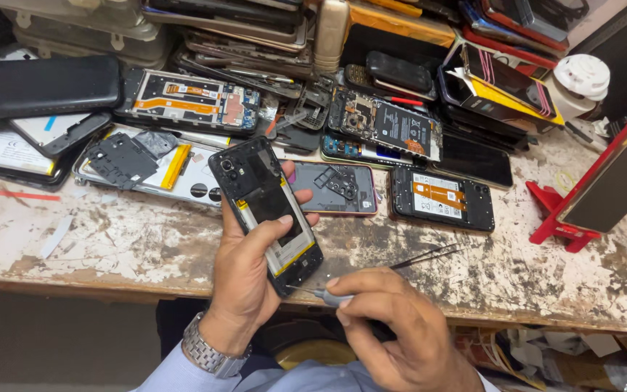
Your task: The person holds a disassembled smartphone in one hand and uses a screwdriver to unscrew and remove internal components from its back housing. They work at a cluttered repair bench covered with other dismantled phones and parts, occasionally setting the phone down and picking it back up to continue working on it.
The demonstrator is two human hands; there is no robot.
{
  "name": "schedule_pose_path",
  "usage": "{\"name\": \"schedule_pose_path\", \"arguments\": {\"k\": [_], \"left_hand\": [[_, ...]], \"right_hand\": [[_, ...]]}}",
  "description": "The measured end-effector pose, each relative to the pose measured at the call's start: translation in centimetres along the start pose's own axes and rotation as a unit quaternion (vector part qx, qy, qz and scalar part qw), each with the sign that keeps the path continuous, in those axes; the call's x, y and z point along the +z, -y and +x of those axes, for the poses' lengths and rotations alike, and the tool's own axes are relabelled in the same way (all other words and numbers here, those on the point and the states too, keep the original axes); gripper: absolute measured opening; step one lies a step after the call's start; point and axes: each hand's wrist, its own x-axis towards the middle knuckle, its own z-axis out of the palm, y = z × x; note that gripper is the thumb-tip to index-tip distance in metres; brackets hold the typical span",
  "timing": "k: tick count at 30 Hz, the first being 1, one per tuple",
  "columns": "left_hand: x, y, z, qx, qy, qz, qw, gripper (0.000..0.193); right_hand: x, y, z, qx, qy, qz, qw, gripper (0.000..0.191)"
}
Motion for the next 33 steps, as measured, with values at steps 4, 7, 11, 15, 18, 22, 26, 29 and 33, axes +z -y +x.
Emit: {"name": "schedule_pose_path", "arguments": {"k": [4, 7, 11, 15, 18, 22, 26, 29, 33], "left_hand": [[0.0, 0.1, 0.0, 0.001, -0.002, 0.003, 1.0, 0.075], [0.0, 0.1, 0.0, 0.003, -0.004, 0.009, 1.0, 0.076], [-0.1, 0.0, -0.1, 0.005, -0.005, 0.027, 1.0, 0.076], [-0.2, -0.2, -0.2, -0.003, -0.005, 0.052, 0.999, 0.078], [-0.2, -0.3, -0.4, -0.003, -0.003, 0.052, 0.999, 0.079], [-0.1, -0.4, -0.5, 0.009, 0.005, 0.037, 0.999, 0.082], [-0.2, -0.6, -0.5, 0.0, -0.003, 0.05, 0.999, 0.081], [-0.3, -0.6, -0.5, -0.002, -0.002, 0.043, 0.999, 0.081], [-0.5, -0.4, -0.3, 0.004, -0.004, 0.037, 0.999, 0.079]], "right_hand": [[0.2, -0.1, 0.8, -0.034, 0.013, -0.015, 0.999, 0.035], [0.3, 0.0, 1.2, -0.036, 0.021, -0.016, 0.999, 0.035], [0.4, 0.2, 1.7, -0.036, 0.032, -0.022, 0.999, 0.033], [0.0, 0.5, 2.2, -0.066, 0.074, -0.046, 0.994, 0.033], [-0.4, 1.1, 2.8, -0.026, 0.11, -0.097, 0.989, 0.03], [-1.2, 2.3, 4.1, -0.035, 0.14, -0.13, 0.981, 0.032], [-1.4, 2.8, 5.3, 0.025, 0.176, -0.196, 0.964, 0.032], [-1.4, 2.9, 5.7, -0.073, 0.165, -0.131, 0.975, 0.038], [-1.0, 2.6, 5.4, -0.007, 0.149, -0.168, 0.974, 0.033]]}}
